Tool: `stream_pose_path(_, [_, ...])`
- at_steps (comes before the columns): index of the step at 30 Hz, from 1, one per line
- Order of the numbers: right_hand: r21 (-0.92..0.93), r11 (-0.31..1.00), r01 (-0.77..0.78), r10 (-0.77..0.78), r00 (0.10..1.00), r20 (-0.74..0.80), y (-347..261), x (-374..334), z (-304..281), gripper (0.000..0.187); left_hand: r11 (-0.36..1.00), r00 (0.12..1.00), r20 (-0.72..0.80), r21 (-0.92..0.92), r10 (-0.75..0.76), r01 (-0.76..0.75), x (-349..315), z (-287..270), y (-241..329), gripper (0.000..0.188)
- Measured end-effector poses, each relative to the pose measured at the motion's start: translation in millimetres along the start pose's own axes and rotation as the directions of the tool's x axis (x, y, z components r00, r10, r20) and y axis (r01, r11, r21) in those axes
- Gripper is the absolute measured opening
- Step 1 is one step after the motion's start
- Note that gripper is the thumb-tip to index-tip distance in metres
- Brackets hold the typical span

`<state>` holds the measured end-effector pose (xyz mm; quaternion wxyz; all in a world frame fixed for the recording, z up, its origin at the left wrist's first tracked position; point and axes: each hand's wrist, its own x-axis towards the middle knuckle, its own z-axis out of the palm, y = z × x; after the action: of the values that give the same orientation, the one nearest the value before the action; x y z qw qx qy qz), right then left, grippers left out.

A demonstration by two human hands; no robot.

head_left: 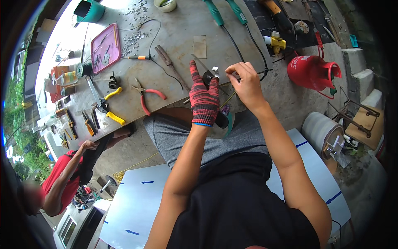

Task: The person measures a metal strip with a ruler, marks it, and uses pliers to bend and shape it. They then use a hammer to tap the metal into a cylindrical form and fit a small metal ring onto it. The person continues to adjust and assemble the metal components on a cluttered workbench.

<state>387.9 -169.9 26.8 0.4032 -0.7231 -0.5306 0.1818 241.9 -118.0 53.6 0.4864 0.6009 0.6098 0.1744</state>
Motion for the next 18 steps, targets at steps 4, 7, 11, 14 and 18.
stream_pose_path(4, [0.030, 0.999, 0.021, -0.021, 1.000, 0.010, 3, -1, 4, 0.018, 0.988, 0.983, -0.105, 0.038, 0.153, -0.150, 7, 7, -35, 0.057])
stream_pose_path(7, [-0.041, 0.996, 0.082, -0.081, 0.997, 0.019, 6, -3, 5, 0.017, 0.970, 0.969, -0.165, 0.187, 0.185, -0.153, 9, 6, -31, 0.045])
stream_pose_path(11, [-0.020, 0.997, 0.072, -0.072, 0.997, 0.019, 6, -5, 8, 0.017, 0.958, 0.967, -0.186, 0.259, 0.174, -0.123, 14, -1, -32, 0.042])
stream_pose_path(14, [-0.002, 0.998, 0.069, -0.069, 0.998, 0.010, 6, -4, 9, 0.017, 0.938, 0.983, -0.130, 0.337, 0.128, -0.077, 13, -14, -29, 0.045])
stream_pose_path(18, [0.040, 0.998, 0.050, -0.051, 0.999, 0.015, 3, -4, 13, 0.020, 0.880, 0.902, -0.180, 0.360, 0.392, -0.310, 23, -34, -45, 0.044])
